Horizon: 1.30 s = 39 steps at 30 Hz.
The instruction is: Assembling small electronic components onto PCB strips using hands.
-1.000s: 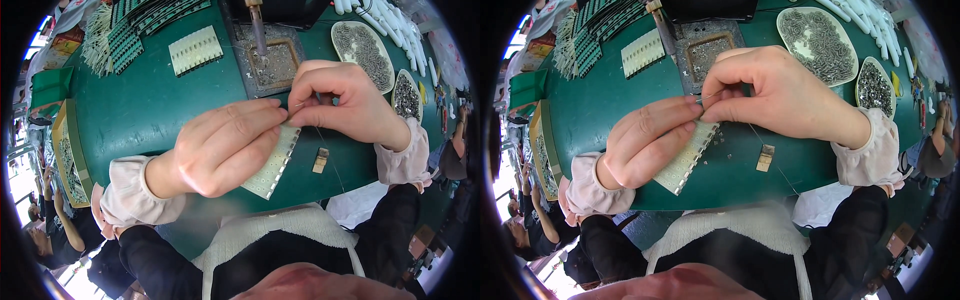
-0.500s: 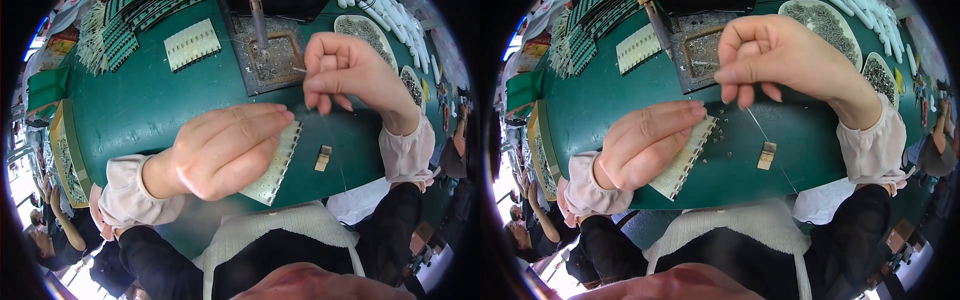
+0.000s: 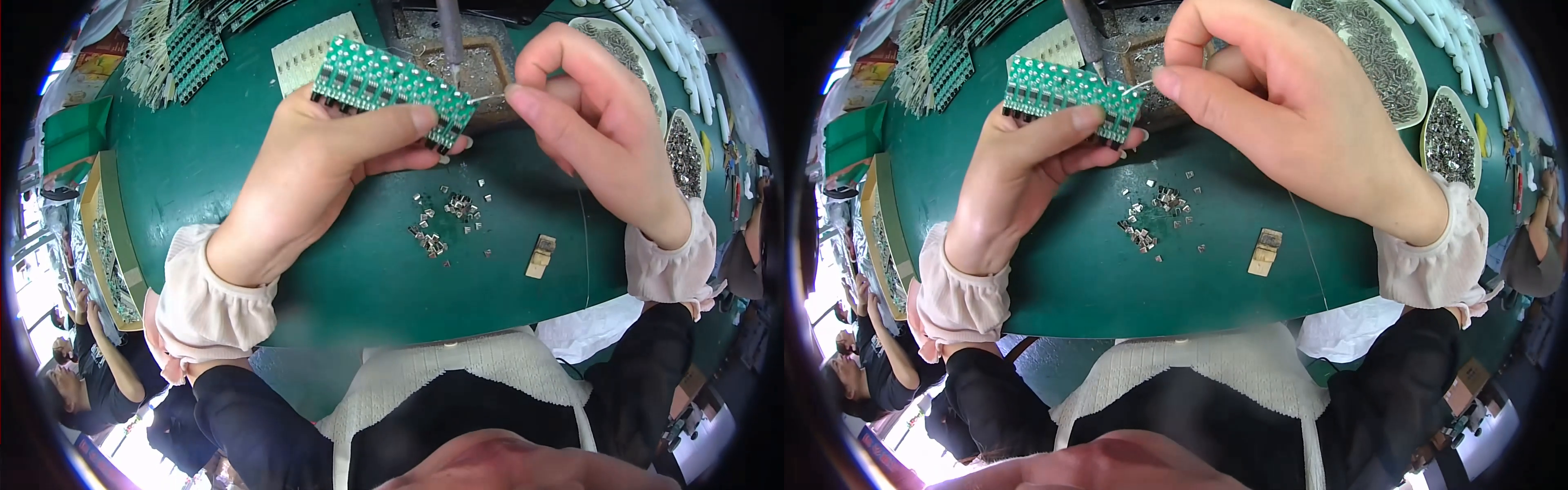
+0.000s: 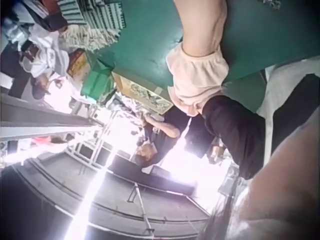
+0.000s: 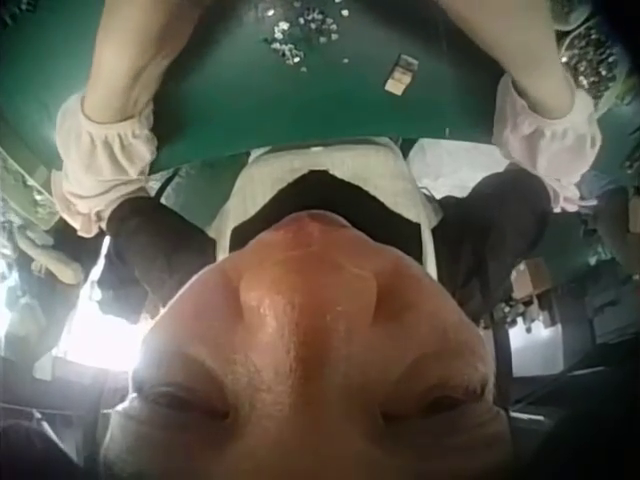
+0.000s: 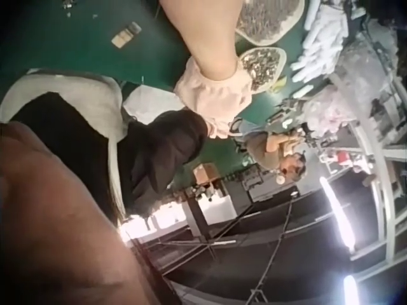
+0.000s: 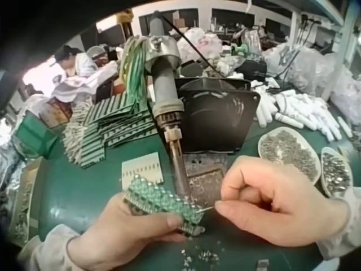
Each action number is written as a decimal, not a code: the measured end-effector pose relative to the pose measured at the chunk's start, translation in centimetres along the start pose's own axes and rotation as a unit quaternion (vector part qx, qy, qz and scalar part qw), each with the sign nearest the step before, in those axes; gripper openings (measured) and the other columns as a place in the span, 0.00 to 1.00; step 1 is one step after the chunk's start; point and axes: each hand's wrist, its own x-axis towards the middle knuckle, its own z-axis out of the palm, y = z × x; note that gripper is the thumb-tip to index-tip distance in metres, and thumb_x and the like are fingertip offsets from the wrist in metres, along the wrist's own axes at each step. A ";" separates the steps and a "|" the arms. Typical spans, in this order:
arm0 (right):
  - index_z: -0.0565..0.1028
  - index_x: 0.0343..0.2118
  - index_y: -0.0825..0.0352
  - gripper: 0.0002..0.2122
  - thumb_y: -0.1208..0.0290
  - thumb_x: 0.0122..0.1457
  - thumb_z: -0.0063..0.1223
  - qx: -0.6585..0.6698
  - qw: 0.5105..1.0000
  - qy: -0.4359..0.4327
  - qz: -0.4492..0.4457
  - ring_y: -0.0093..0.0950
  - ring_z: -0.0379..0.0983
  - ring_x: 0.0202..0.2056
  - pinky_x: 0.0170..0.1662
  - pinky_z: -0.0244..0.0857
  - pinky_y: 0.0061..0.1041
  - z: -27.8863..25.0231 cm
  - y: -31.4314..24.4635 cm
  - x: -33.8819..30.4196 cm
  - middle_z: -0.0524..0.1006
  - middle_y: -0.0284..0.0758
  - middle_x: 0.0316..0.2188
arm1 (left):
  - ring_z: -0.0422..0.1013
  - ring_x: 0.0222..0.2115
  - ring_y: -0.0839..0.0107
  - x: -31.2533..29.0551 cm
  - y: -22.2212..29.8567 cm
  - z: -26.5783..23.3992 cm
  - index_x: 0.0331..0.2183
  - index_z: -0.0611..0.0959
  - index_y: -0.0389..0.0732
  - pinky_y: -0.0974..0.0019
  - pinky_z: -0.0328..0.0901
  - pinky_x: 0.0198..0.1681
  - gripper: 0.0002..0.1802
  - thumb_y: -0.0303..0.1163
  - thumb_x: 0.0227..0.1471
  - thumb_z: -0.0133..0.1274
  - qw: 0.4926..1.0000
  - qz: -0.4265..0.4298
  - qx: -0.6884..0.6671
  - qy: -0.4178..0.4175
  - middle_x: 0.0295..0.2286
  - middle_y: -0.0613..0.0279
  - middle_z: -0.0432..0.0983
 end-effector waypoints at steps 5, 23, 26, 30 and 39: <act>0.66 0.37 0.64 0.04 0.73 0.68 0.49 -0.019 0.999 0.041 -0.012 0.08 0.55 0.17 0.21 0.44 0.13 0.4 -0.2 0.2 0.63 0.19 0.16 | 0.81 0.40 0.59 0.4 0.5 -0.3 0.45 0.82 0.29 0.70 0.78 0.42 0.13 0.27 0.61 0.54 0.999 0.012 -0.039 -0.011 0.40 0.51 0.82; 0.70 0.36 0.69 0.04 0.78 0.64 0.55 -0.070 0.995 0.034 -0.062 0.08 0.55 0.17 0.21 0.46 0.13 0.5 -1.2 0.8 0.67 0.22 0.19 | 0.82 0.40 0.58 0.2 1.3 -0.7 0.44 0.82 0.30 0.70 0.79 0.40 0.14 0.29 0.61 0.54 0.997 0.038 -0.055 -0.034 0.39 0.51 0.83; 0.71 0.36 0.69 0.05 0.78 0.64 0.56 -0.091 0.993 0.034 -0.065 0.08 0.55 0.17 0.21 0.47 0.14 0.4 -1.4 0.8 0.67 0.22 0.19 | 0.82 0.40 0.57 0.1 1.4 -0.7 0.44 0.82 0.30 0.69 0.79 0.40 0.14 0.29 0.61 0.54 0.997 0.039 -0.055 -0.030 0.39 0.51 0.83; 0.70 0.36 0.69 0.05 0.78 0.64 0.56 -0.098 0.992 0.033 -0.072 0.09 0.55 0.17 0.22 0.47 0.14 0.4 -1.3 0.8 0.66 0.22 0.19 | 0.82 0.40 0.57 0.2 1.5 -0.7 0.45 0.82 0.29 0.70 0.79 0.40 0.15 0.29 0.61 0.54 0.997 0.043 -0.055 -0.037 0.39 0.50 0.83; 0.70 0.36 0.69 0.04 0.75 0.67 0.52 0.021 0.995 -0.033 0.087 0.10 0.64 0.18 0.21 0.53 0.13 -0.8 -4.0 2.5 0.71 0.26 0.18 | 0.82 0.40 0.58 -0.3 1.0 -0.8 0.45 0.81 0.28 0.70 0.78 0.41 0.15 0.29 0.61 0.54 0.999 0.041 -0.030 -0.002 0.39 0.50 0.83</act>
